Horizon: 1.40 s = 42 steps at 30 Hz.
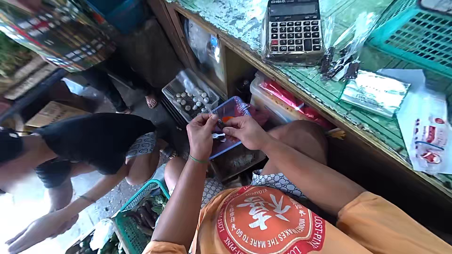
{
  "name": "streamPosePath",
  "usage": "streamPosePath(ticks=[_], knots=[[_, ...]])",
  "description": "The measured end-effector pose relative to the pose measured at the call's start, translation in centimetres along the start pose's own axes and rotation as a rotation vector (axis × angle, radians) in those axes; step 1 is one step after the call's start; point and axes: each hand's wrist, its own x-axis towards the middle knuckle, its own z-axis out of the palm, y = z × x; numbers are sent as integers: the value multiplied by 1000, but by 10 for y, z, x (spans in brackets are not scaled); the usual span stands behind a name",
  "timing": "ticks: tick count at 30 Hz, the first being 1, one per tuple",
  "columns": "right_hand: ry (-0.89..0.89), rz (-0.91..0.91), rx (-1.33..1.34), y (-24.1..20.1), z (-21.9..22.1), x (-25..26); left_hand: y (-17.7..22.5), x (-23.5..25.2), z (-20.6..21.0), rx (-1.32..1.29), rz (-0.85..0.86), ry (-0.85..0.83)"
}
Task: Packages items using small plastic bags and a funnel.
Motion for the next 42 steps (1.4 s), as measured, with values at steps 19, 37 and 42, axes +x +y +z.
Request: streamPosePath(ticks=[19,37,42], knots=[[108,-19,221,23,-27,5,95,76,119,289,280,-392],[-301,177,-572,19,-32,1,3,118,68,542,16,-336],[-634,206,-659,24,-15,-6,-159,64,-78,610,-668,55]])
